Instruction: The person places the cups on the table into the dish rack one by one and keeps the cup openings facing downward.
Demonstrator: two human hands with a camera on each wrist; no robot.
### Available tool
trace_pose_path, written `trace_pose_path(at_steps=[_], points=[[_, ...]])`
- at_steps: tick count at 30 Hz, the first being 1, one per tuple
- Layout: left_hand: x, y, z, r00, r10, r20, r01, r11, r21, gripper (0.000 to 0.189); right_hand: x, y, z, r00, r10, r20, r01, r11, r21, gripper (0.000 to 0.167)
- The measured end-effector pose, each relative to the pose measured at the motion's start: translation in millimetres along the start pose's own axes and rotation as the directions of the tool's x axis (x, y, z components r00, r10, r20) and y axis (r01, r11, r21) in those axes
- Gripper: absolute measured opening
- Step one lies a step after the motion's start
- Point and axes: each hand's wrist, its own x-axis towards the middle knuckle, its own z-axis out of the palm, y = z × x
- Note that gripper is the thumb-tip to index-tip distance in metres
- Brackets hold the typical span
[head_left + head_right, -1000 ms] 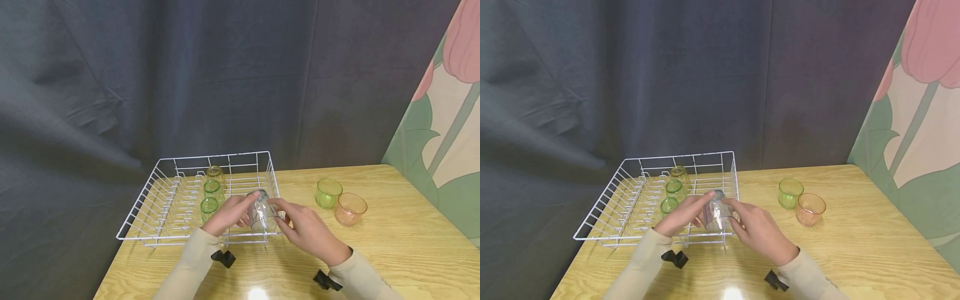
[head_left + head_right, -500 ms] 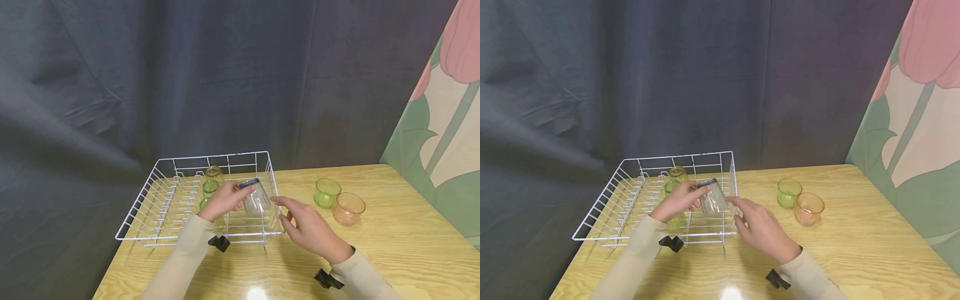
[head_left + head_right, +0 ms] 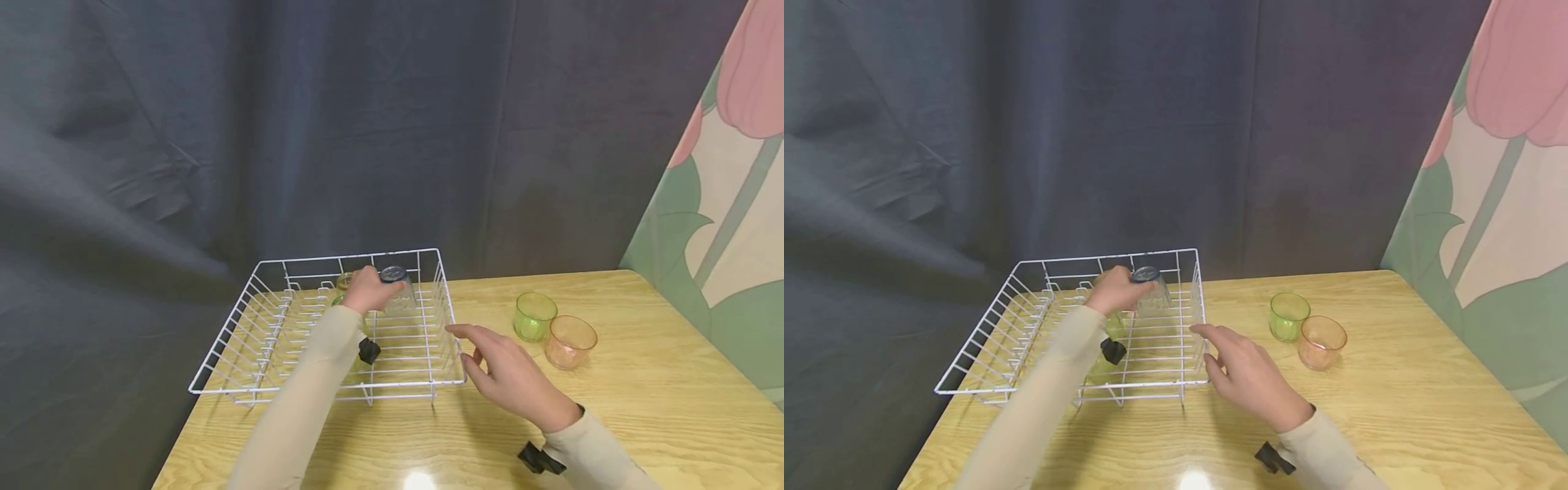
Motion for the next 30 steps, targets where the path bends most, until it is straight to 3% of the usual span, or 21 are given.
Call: trace_pose_path(at_steps=[10, 15, 22, 30], points=[[38.6, -10.5, 22.6, 0.988, -0.144, -0.049, 0.144, 0.99, 0.004, 0.04, -1.7, 0, -2, 1.0, 0.004, 0.015, -0.004, 1.0, -0.018, 0.043], [49.7, -16.4, 36.2, 0.981, -0.169, -0.092, 0.174, 0.983, 0.05, 0.04, -2.9, 0, -3, 1.0, 0.017, 0.019, -0.017, 1.0, -0.023, 0.043], [52.6, -25.8, 42.9, 0.979, -0.183, -0.089, 0.189, 0.98, 0.066, 0.044, -4.4, 1, -3, 1.0, 0.017, 0.023, -0.016, 0.999, -0.029, 0.042], [50.7, -26.8, 44.4, 0.976, -0.184, -0.114, 0.193, 0.979, 0.07, 0.048, -3.3, 1, -3, 0.999, 0.022, 0.035, -0.021, 0.999, -0.034, 0.039]])
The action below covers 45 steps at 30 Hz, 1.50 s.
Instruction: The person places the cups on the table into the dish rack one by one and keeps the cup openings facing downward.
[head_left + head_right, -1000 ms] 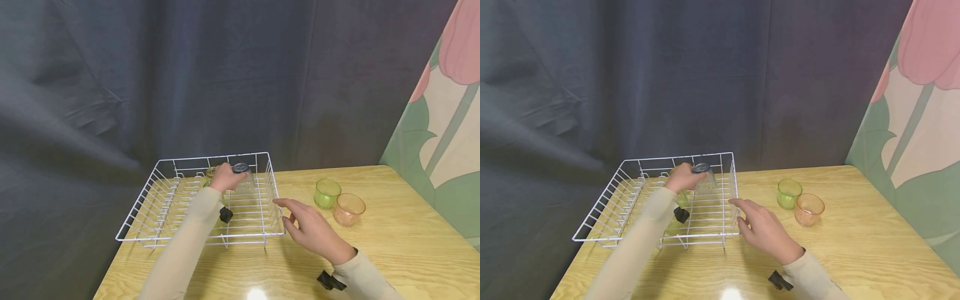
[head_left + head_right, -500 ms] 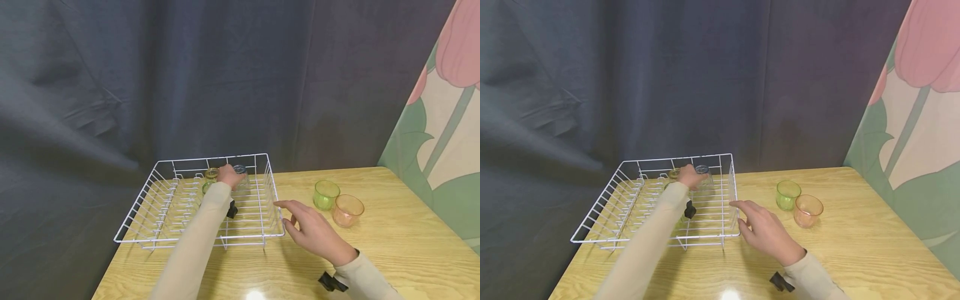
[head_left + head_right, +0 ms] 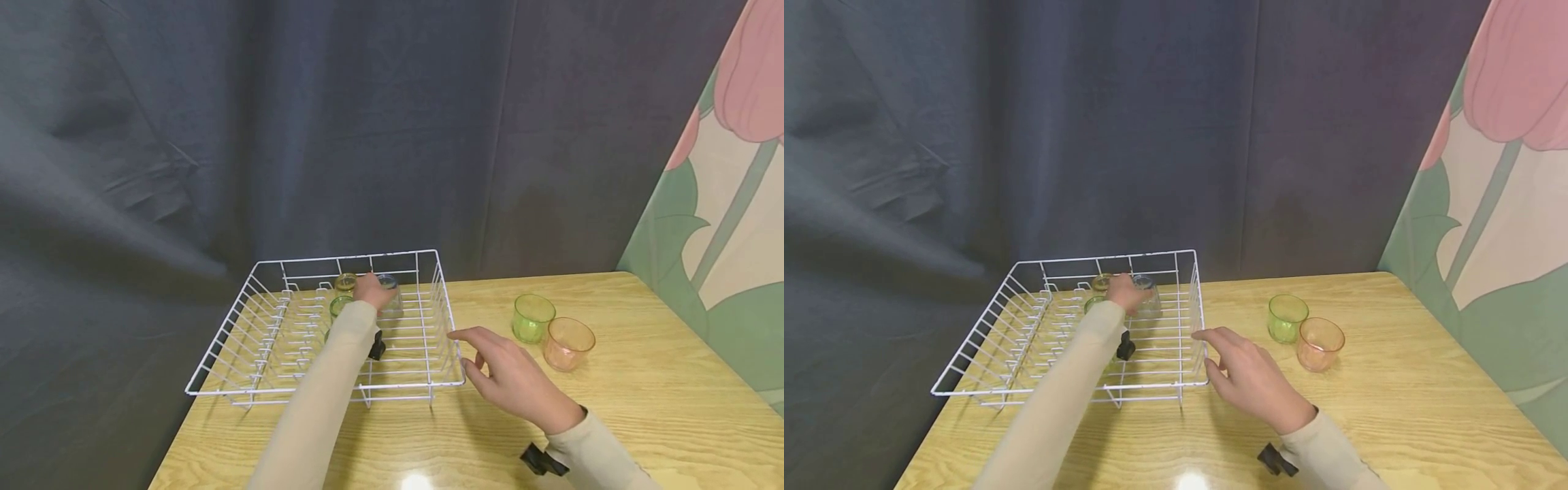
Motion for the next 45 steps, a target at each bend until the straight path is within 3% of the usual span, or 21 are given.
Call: trace_pose_path(at_steps=[6, 19, 27, 31, 38, 45], points=[[-0.7, -1.1, -1.0, 1.0, -0.012, 0.004, 0.012, 1.0, -0.028, 0.048, 1.0, 0, -1, 1.0, -0.002, 0.009, 0.002, 1.0, 0.0, 0.038], [1.0, -5.3, -12.8, 0.997, -0.009, 0.074, 0.02, 0.989, -0.147, 0.053, 3.8, 6, -3, 1.0, 0.022, -0.007, -0.022, 1.0, -0.005, 0.039], [1.2, -7.9, -11.5, 0.999, -0.019, 0.049, 0.025, 0.992, -0.127, 0.052, 2.1, 7, 0, 0.999, 0.039, 0.017, -0.039, 0.999, 0.0, 0.038], [0.2, -7.8, -12.4, 0.999, -0.019, 0.05, 0.024, 0.994, -0.111, 0.047, 1.5, 8, -1, 0.995, 0.089, 0.032, -0.089, 0.996, -0.003, 0.036], [-7.0, 0.2, -26.1, 0.991, 0.047, 0.128, -0.033, 0.993, -0.111, 0.05, 5.0, 20, -12, 0.965, 0.263, 0.005, -0.262, 0.964, -0.032, 0.032], [-48.9, 14.0, -51.0, 0.97, 0.148, 0.194, -0.14, 0.989, -0.057, 0.035, 1.5, 35, -24, 0.909, 0.417, -0.013, -0.416, 0.904, -0.096, 0.031]])
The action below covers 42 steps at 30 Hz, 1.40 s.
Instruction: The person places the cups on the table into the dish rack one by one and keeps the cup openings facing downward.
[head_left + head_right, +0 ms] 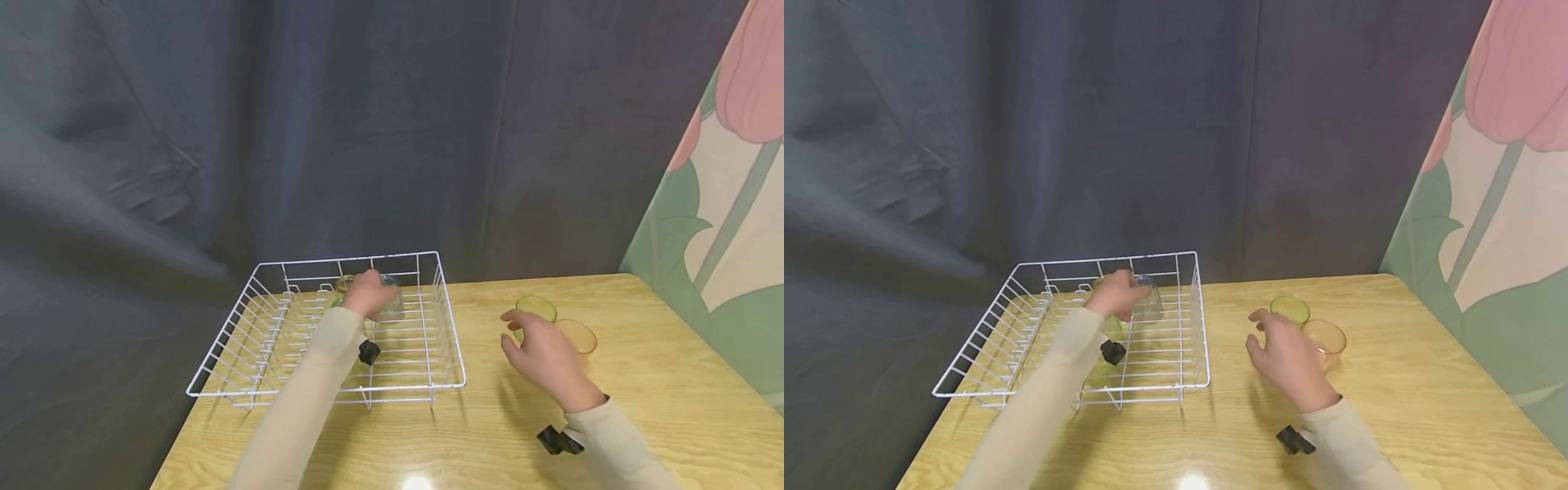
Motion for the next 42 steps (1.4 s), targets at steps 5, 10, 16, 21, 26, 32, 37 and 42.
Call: trace_pose_path(at_steps=[5, 10, 16, 21, 26, 32, 37, 42], points=[[-31.2, 4.0, 6.1, 0.995, 0.089, 0.04, -0.093, 0.991, 0.1, 0.047, 0.9, 16, -4, 0.998, 0.053, -0.025, -0.054, 0.997, -0.053, 0.033], [-53.7, -1.9, 22.2, 0.983, 0.154, 0.104, -0.169, 0.973, 0.157, 0.052, -1.1, 35, -14, 0.987, 0.155, -0.037, -0.158, 0.98, -0.123, 0.038], [-72.6, -18.6, 37.3, 0.968, 0.21, 0.14, -0.226, 0.967, 0.113, 0.047, 0.8, 62, -24, 0.971, 0.236, -0.034, -0.239, 0.96, -0.144, 0.046], [-83.1, -31.7, 44.2, 0.957, 0.237, 0.169, -0.25, 0.967, 0.056, 0.042, 3.3, 85, -31, 0.959, 0.284, -0.021, -0.284, 0.947, -0.151, 0.049], [-89.0, -41.3, 49.4, 0.955, 0.23, 0.187, -0.236, 0.972, 0.009, 0.043, 6.2, 105, -36, 0.941, 0.335, 0.043, -0.324, 0.931, -0.168, 0.054], [-93.6, -47.9, 51.3, 0.958, 0.235, 0.166, -0.237, 0.971, -0.007, 0.044, 8.0, 123, -39, 0.905, 0.386, 0.177, -0.357, 0.918, -0.172, 0.061], [-94.2, -51.0, 50.6, 0.956, 0.245, 0.161, -0.243, 0.969, -0.038, 0.043, 8.2, 133, -38, 0.881, 0.405, 0.244, -0.364, 0.911, -0.196, 0.06], [-93.8, -51.4, 49.4, 0.955, 0.254, 0.151, -0.25, 0.967, -0.046, 0.041, 9.3, 139, -38, 0.853, 0.418, 0.312, -0.359, 0.905, -0.228, 0.051]])
